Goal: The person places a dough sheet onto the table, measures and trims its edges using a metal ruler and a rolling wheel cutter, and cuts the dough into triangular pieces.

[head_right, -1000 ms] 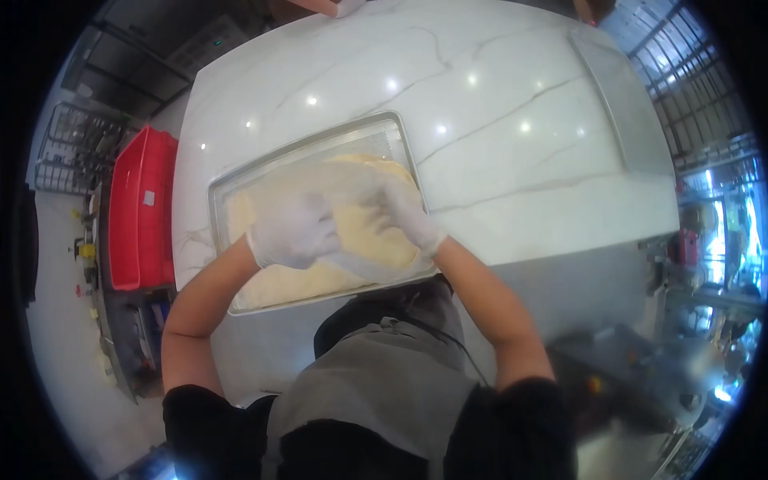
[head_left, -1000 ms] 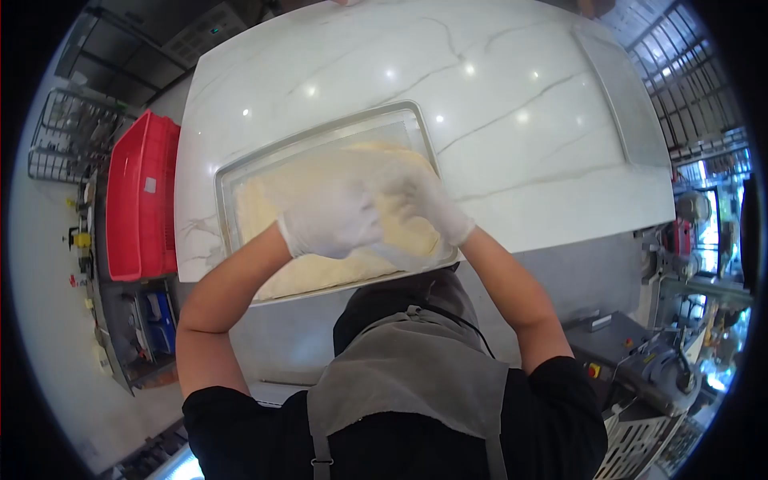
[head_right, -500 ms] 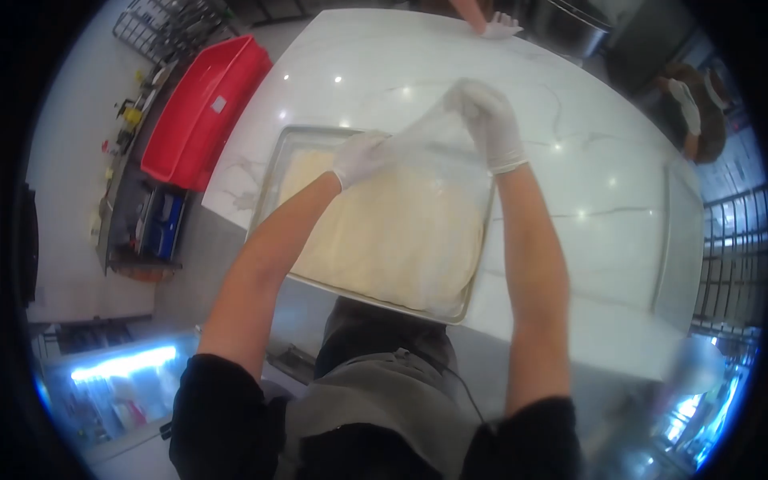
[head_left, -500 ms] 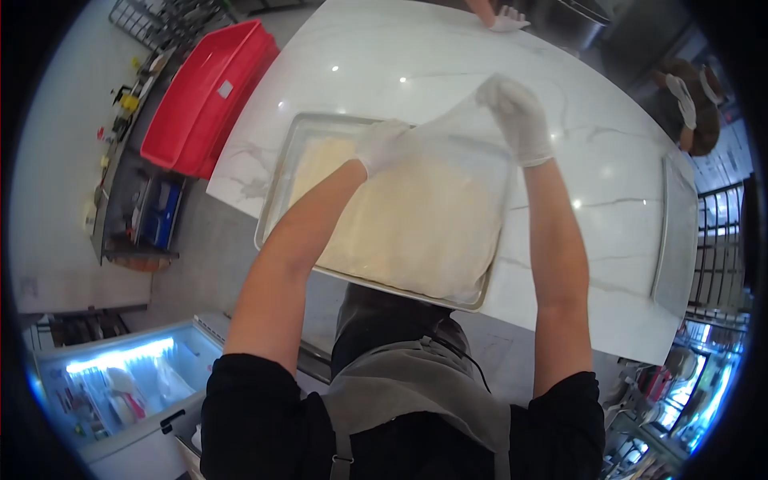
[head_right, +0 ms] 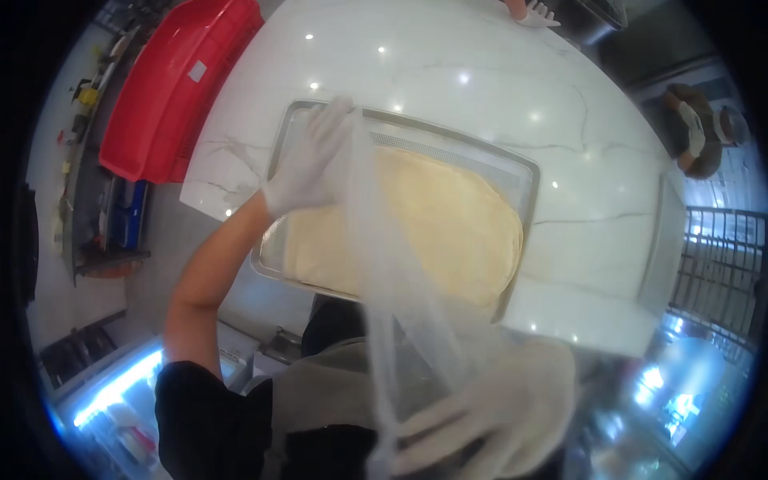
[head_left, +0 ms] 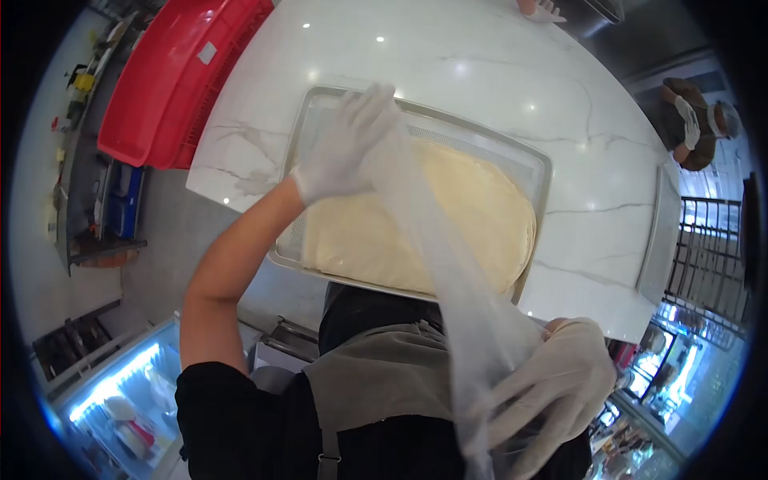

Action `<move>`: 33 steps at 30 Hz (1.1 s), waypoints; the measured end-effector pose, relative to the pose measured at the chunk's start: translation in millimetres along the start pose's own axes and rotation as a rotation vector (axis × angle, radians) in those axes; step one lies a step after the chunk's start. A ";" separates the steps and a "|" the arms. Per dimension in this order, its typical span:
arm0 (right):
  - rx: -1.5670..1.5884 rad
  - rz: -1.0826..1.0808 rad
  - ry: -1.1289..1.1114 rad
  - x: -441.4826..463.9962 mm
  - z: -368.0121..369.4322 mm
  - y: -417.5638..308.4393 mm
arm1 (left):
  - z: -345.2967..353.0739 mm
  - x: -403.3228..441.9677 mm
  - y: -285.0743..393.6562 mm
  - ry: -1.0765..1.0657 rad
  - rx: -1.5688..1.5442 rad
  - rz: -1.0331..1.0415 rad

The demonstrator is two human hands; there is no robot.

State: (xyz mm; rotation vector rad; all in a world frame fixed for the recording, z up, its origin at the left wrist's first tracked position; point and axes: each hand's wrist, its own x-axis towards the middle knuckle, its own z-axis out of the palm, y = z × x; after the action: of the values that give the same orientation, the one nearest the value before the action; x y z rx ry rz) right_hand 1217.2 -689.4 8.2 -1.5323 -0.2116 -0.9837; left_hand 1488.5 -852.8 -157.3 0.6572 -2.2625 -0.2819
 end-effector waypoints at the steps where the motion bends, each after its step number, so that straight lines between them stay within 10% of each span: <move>1: 0.028 -0.070 -0.070 11.7 6.8 1.7 | 10.9 4.0 -18.8 -0.008 0.020 -0.055; 3: 0.037 -0.152 -0.139 29.7 16.7 -5.2 | 35.8 23.2 -49.7 -0.301 0.075 0.176; 5: -0.005 -0.093 -0.097 35.2 27.2 -26.5 | 42.9 22.7 -78.2 -0.305 -0.424 0.224; 7: -0.007 -0.029 -0.054 34.4 38.1 -50.5 | 4.2 1.2 -83.4 -0.175 -0.254 0.242; 12: -0.447 -0.033 0.046 -71.0 76.8 -95.5 | -147.8 -69.9 10.7 -0.345 -0.102 0.022; 15: -0.120 0.137 -0.023 -102.9 99.9 -78.0 | -169.0 -111.9 99.3 -0.334 -0.057 -0.161; 18: -0.070 0.396 0.230 -177.0 117.9 -55.3 | -199.6 -175.4 148.5 -0.794 0.137 -0.461; 23: -0.477 0.815 1.248 -289.8 74.8 -6.4 | -159.2 -224.1 199.8 -0.524 -0.563 -1.042; 27: -0.839 0.690 1.309 -341.1 14.2 22.0 | -130.3 -238.1 169.6 0.114 -0.400 -1.190; 33: -1.355 0.918 1.008 -308.8 -62.5 80.9 | 0.1 -193.3 76.0 0.168 -0.338 -0.985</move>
State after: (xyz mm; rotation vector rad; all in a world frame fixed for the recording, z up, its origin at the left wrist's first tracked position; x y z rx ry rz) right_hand 1049.0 -641.8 -266.2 -1.6592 2.0298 -0.9758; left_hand 1573.6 -685.0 -245.2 1.4924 -1.5171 -1.0018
